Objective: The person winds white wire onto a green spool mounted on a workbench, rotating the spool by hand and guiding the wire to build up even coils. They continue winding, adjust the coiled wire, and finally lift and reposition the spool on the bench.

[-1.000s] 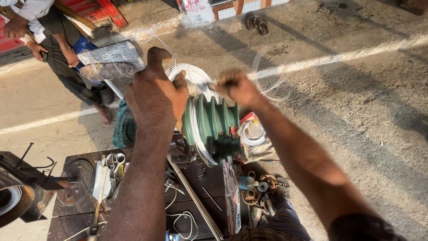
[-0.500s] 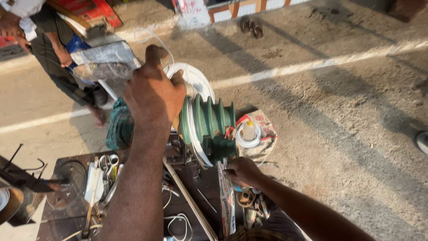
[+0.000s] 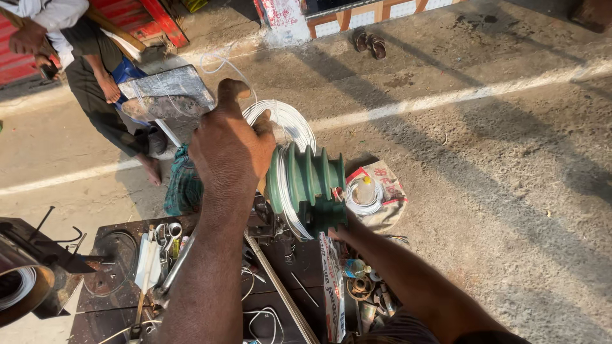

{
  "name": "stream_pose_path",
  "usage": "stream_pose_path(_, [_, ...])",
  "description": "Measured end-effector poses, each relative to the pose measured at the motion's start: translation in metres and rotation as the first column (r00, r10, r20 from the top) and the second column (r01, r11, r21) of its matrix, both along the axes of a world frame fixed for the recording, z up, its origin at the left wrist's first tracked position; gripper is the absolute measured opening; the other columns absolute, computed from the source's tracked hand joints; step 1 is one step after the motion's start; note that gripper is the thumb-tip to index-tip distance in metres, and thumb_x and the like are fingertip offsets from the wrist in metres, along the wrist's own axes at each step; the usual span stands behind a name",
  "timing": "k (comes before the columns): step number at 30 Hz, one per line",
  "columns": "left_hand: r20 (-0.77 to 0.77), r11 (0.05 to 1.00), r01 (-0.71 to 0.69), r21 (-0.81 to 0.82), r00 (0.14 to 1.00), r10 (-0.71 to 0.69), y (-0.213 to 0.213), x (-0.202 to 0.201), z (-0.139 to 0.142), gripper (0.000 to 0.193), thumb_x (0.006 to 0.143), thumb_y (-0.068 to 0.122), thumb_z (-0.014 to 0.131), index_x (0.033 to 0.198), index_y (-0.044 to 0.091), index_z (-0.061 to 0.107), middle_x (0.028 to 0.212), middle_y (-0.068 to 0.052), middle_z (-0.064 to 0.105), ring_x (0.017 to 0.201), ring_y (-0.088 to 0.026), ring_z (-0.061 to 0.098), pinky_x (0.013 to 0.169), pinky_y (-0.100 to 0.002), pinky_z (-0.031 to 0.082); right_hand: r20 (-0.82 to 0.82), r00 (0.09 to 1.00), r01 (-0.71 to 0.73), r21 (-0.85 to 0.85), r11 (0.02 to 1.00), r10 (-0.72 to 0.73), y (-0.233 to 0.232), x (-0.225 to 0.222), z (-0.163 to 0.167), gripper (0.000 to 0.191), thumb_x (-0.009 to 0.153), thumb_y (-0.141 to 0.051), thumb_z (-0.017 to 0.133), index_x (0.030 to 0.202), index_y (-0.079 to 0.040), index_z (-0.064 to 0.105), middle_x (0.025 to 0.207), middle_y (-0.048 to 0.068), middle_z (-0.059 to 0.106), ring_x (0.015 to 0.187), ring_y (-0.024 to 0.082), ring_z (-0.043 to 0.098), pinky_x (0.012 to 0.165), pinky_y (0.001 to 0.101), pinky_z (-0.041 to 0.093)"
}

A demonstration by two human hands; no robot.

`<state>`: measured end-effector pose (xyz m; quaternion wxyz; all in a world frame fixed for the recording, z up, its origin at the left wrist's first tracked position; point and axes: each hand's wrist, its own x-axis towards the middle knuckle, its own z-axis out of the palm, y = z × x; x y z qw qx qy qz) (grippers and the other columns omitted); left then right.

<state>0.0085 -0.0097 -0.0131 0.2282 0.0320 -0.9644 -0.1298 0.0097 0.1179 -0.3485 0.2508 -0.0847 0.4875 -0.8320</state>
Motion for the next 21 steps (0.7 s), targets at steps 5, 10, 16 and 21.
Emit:
stream_pose_path(5, [-0.013,0.998,-0.051,-0.046,0.999,0.051,0.003,-0.005,-0.004,0.054,0.089,0.03,0.077,0.134,0.017,0.05,0.084,-0.016,0.072,0.084,-0.038,0.075,0.074,-0.051,0.06,-0.72,0.578,0.458,0.676,0.577,0.384,0.022,0.08,0.022,0.014,0.095,-0.019,0.075,0.088,-0.009,0.07,0.076,0.008,0.066,0.069,0.02,0.064,0.061,0.0343,0.055])
stream_pose_path(10, [-0.072,0.996,-0.023,-0.085,0.997,0.017,0.0,-0.014,-0.005,0.053,0.087,0.032,0.078,0.13,0.015,0.051,0.085,-0.017,0.072,0.084,-0.039,0.074,0.074,-0.053,0.059,-0.77,0.029,0.693,0.475,0.543,0.637,0.042,0.095,0.13,0.01,0.084,-0.01,0.073,0.082,-0.013,0.064,0.076,0.0,0.06,0.078,0.015,0.064,0.067,0.0284,0.058])
stream_pose_path(16, [-0.015,0.998,-0.024,-0.059,1.0,0.023,0.001,-0.011,-0.002,0.054,0.089,0.031,0.078,0.131,0.014,0.05,0.081,-0.017,0.072,0.082,-0.04,0.074,0.074,-0.053,0.059,-0.924,-0.15,0.725,0.139,0.674,0.353,0.057,-0.033,0.25,0.013,0.097,-0.027,0.078,0.09,-0.016,0.076,0.079,0.002,0.069,0.066,0.013,0.064,0.045,0.0259,0.052])
stream_pose_path(21, [0.009,1.0,-0.003,-0.024,1.0,0.003,0.002,-0.007,0.002,0.057,0.089,0.027,0.077,0.135,0.012,0.047,0.079,-0.017,0.071,0.079,-0.038,0.075,0.074,-0.051,0.061,-0.721,0.69,0.365,0.274,0.89,-0.061,0.038,-0.132,0.158,0.027,0.094,-0.033,0.077,0.088,-0.008,0.068,0.086,0.005,0.071,0.078,0.012,0.071,0.072,0.0283,0.065])
